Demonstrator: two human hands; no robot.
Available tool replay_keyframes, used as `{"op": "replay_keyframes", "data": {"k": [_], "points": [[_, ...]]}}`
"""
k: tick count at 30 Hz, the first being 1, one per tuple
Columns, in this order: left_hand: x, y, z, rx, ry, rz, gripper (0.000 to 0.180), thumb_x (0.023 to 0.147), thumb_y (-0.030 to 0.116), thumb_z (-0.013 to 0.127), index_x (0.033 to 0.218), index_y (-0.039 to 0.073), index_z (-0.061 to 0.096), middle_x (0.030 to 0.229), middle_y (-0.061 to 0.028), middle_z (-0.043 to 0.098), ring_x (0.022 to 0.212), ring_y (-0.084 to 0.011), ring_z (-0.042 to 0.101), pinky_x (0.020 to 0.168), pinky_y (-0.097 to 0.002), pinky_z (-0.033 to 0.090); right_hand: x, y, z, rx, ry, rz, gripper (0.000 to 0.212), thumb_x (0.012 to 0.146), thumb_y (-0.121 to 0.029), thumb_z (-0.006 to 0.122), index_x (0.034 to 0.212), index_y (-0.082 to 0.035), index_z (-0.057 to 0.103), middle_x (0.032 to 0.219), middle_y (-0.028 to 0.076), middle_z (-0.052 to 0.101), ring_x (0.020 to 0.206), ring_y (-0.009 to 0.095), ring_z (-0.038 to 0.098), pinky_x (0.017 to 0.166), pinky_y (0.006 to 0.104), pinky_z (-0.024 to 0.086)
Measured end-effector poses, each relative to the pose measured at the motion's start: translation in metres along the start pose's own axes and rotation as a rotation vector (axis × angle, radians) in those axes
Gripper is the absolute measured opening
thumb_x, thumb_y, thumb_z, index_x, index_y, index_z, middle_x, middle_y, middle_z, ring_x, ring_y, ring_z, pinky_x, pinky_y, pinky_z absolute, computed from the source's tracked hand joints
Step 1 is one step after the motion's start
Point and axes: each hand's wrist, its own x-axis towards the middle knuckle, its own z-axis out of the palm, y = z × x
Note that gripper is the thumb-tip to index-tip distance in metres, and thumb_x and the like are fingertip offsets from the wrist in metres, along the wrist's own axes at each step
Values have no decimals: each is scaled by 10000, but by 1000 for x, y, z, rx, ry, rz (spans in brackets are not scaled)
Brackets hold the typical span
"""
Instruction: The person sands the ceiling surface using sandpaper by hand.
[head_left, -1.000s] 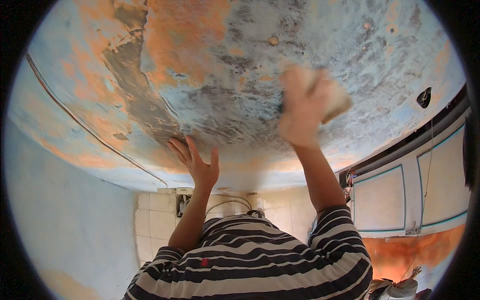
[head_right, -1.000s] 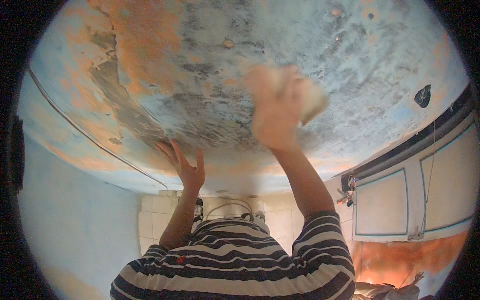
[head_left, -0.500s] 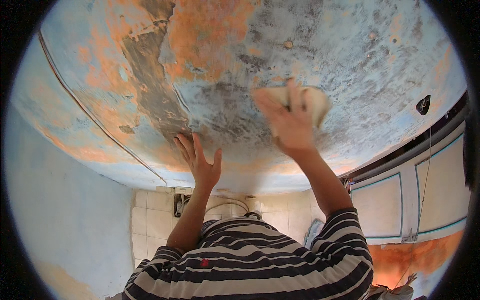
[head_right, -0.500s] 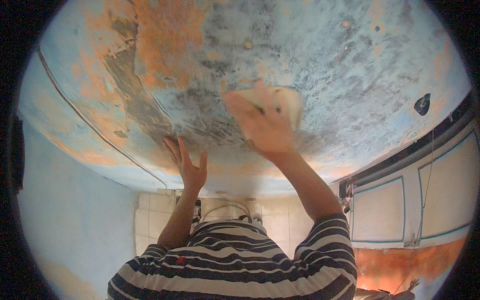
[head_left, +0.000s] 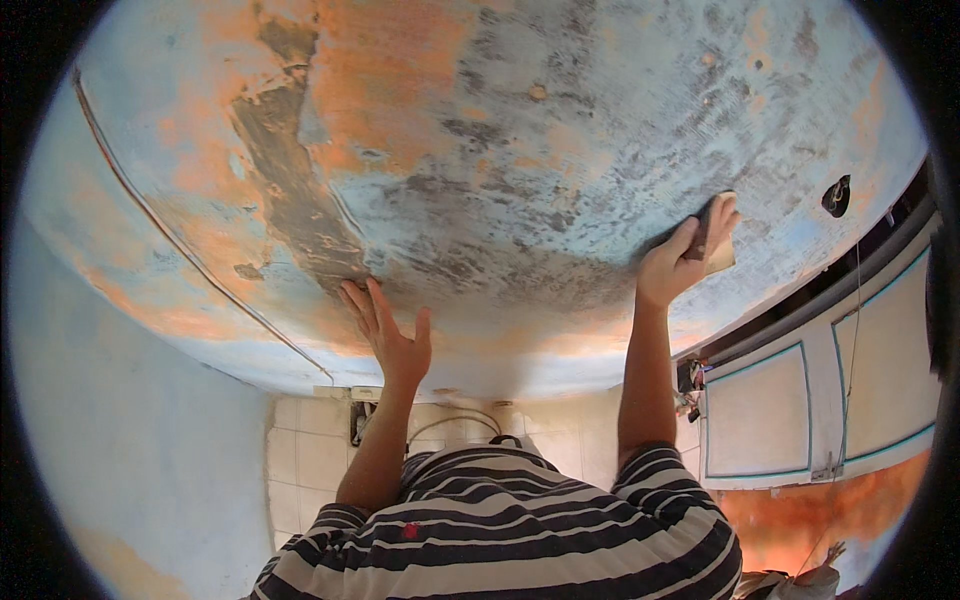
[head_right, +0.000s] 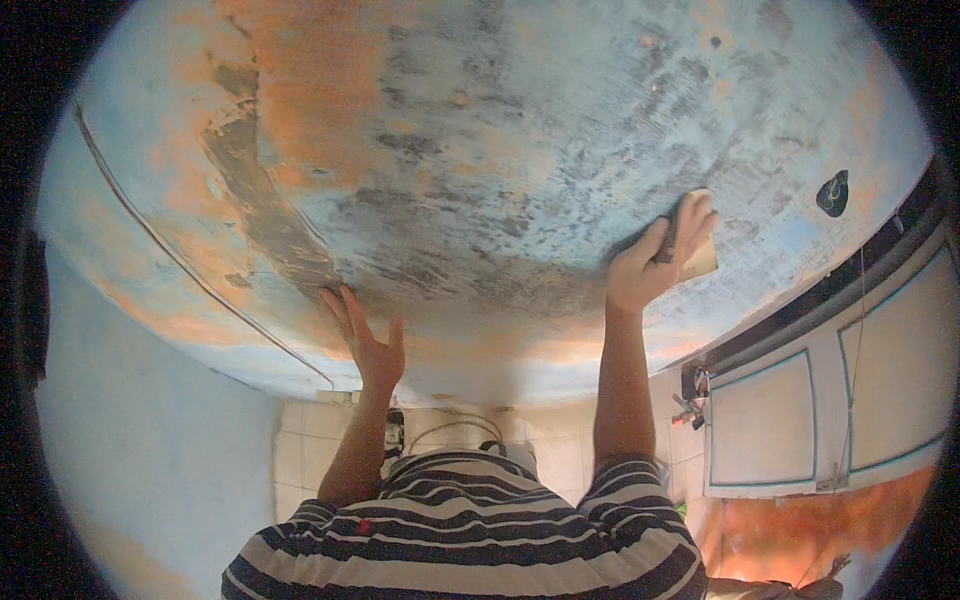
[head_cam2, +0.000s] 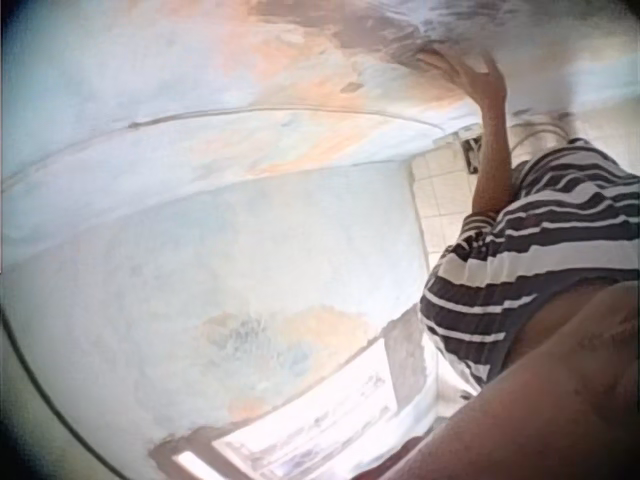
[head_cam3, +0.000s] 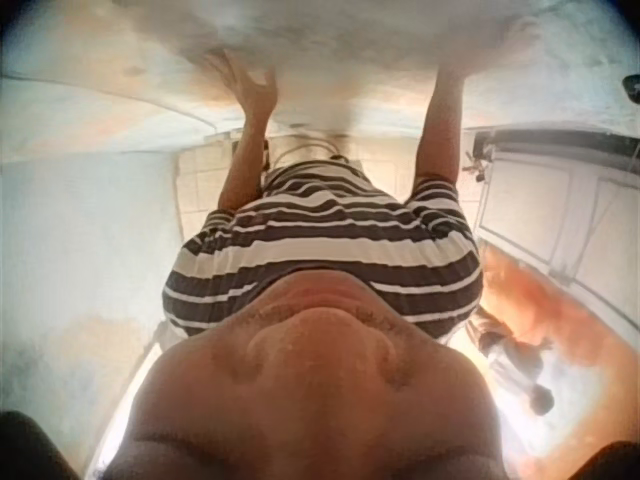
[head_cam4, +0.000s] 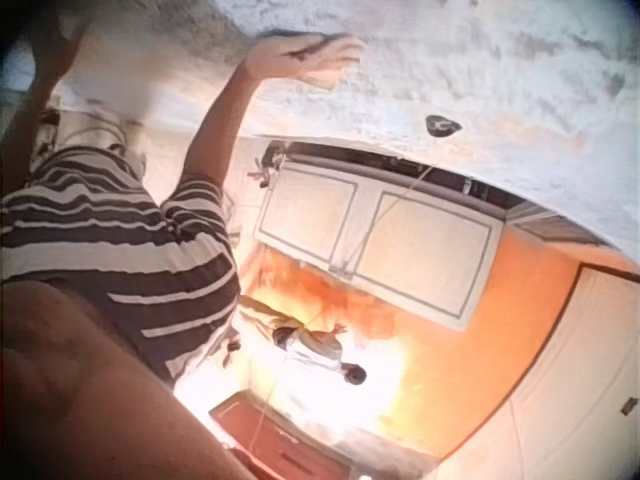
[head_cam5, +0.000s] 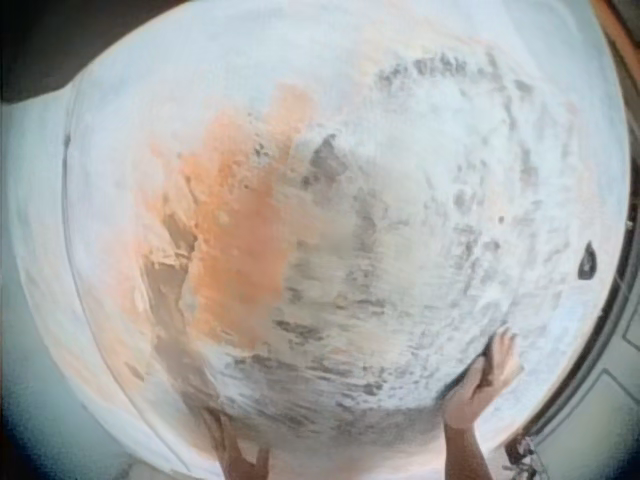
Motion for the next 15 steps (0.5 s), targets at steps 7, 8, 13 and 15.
{"op": "replay_keyframes", "data": {"k": [7, 8, 13, 15], "points": [[11, 26, 19, -133, 112, -22, 975, 952, 276, 717, 1664, 80, 80, 1704, -267, -93, 1584, -435, -53, 1250, -588, 116, -76, 40, -29, -378, -308, -51, 479, 961, -21, 520, 1435, 42, 545, 1563, 297, 436, 1480, 599, 245, 1195, 647, 148], [9, 29, 21, -104, 137, -22, 963, 962, 283, 708, 1664, 80, 81, 1707, -260, -91, 1586, -425, -47, 1252, -584, 119, -86, 56, -32, -326, -179, 65, 483, 939, -49, 528, 1417, 15, 545, 1578, 292, 409, 1474, 599, 238, 1178, 676, 143], [8, 71, 43, -139, 144, -62, 845, 1004, 298, 632, 1660, 76, 147, 1712, -250, -90, 1581, -446, -72, 1232, -624, 70, -61, 135, -85, -99, 216, 626, 470, 1028, -92, 458, 1470, 65, 480, 1650, 264, 300, 1556, 435, 201, 1262, 527, 134], [8, 92, 54, -90, 142, 5, 789, 1058, 376, 567, 1660, 93, 142, 1718, -223, -74, 1586, -420, -24, 1247, -602, 103, -52, 148, -92, -146, 132, 584, 471, 1064, -120, 466, 1509, 38, 461, 1629, 262, 345, 1560, 387, 220, 1273, 479, 136]]}}
